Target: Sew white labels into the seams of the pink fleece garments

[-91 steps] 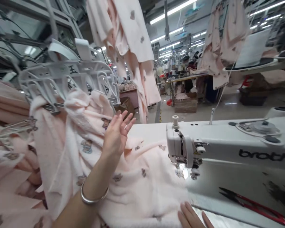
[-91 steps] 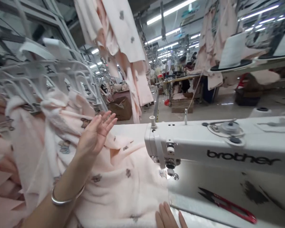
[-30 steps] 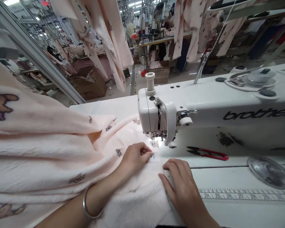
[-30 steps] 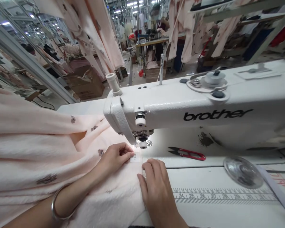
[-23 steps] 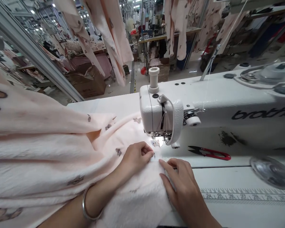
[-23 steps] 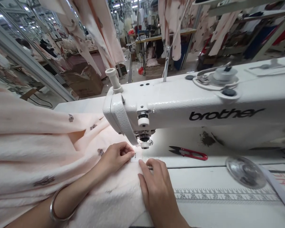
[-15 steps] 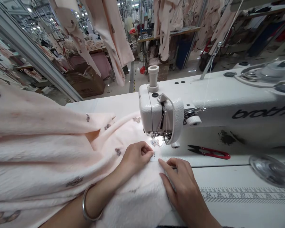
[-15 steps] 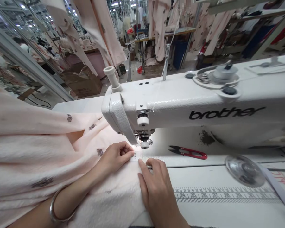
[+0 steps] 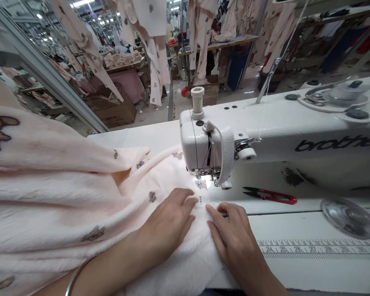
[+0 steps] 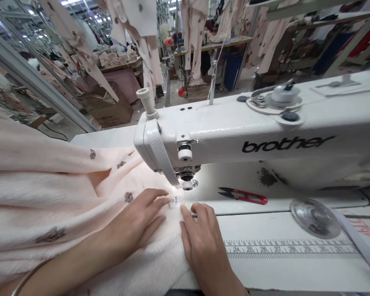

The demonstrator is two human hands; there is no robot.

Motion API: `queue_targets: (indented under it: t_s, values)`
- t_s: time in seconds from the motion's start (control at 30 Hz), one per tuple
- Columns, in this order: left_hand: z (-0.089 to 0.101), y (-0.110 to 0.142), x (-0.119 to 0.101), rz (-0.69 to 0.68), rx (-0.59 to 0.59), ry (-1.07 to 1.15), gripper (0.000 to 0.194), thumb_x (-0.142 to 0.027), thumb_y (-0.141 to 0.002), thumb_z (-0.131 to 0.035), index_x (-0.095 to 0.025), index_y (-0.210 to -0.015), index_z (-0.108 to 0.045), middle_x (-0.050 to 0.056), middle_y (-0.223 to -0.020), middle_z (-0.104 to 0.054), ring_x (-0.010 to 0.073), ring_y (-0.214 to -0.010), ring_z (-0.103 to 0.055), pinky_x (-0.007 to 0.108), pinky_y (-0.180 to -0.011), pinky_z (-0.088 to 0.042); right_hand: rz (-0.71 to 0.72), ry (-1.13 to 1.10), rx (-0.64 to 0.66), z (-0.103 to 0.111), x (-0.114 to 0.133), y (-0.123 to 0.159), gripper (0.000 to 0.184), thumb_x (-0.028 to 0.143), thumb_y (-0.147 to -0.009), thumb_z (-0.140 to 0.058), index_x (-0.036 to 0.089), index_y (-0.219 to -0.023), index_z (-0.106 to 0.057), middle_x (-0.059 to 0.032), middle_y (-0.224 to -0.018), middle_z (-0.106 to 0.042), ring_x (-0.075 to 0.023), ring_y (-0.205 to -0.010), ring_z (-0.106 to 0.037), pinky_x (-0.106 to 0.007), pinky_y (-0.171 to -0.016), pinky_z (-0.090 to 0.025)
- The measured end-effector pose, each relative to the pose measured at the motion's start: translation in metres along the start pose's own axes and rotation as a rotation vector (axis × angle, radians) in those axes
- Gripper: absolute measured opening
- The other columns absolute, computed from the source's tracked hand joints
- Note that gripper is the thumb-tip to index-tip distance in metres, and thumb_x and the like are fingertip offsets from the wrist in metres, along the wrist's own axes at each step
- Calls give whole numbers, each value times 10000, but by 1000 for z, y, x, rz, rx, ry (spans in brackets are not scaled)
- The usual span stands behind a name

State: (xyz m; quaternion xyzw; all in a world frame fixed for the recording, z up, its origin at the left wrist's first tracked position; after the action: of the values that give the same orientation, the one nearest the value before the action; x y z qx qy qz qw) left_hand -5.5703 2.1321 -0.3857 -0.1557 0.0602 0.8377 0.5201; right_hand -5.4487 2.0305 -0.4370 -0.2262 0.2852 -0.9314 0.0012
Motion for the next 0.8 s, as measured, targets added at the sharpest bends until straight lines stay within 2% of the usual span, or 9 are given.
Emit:
queue_targets:
  t_s: [0.1,0.17,0.37,0.6,0.8]
  values:
    - [-5,11,-3,-248,72,-147,395,-132,-875,-421,-63,-1263,-421,187,-1341,-443,280,-1286,-383,422,-1031,-422,-1,-3,-3,0,-1,0,302,96,-847,-497,57,-1142,-546,-130,-943,-460,-227,-908,-445,-396,-755,-453]
    - [-11,13,-1,-319,104,-199,442,-114,-878,-404,-18,-1309,-372,208,-1380,-398,287,-1325,-321,420,-1059,-392,1,-8,3,-1,-2,0,299,94,-846,-497,53,-1138,-547,-131,-946,-456,-226,-907,-435,-394,-751,-454]
    - [-20,13,5,-326,122,-241,484,-123,-877,-399,-27,-1349,-349,191,-1429,-336,271,-1356,-258,407,-1087,-353,-4,-14,24,-2,-2,1,302,95,-848,-491,55,-1142,-546,-126,-942,-444,-221,-896,-420,-404,-744,-455]
    - [-20,15,6,-332,98,-254,460,-134,-886,-384,-31,-1334,-376,186,-1417,-359,264,-1338,-302,391,-1076,-372,-19,-4,23,0,-3,0,317,150,-876,-471,64,-1172,-542,-131,-961,-453,-222,-904,-438,-400,-749,-466]
    - [-21,13,6,-334,104,-224,471,-112,-871,-390,-24,-1333,-366,203,-1408,-363,285,-1330,-312,409,-1068,-379,14,154,13,-2,4,-3,336,134,-875,-476,41,-1189,-550,-143,-943,-486,-238,-908,-459,-409,-759,-470]
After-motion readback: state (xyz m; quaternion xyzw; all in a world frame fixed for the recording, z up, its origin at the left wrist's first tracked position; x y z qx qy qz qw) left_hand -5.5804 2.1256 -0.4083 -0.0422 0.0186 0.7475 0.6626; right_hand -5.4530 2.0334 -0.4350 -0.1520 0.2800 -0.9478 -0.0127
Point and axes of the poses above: each hand's wrist, its own y-axis away from the middle knuckle, its own z-axis out of the back of the hand, x = y × z, the point moved 3 cm from there along -y, towards the middle knuckle
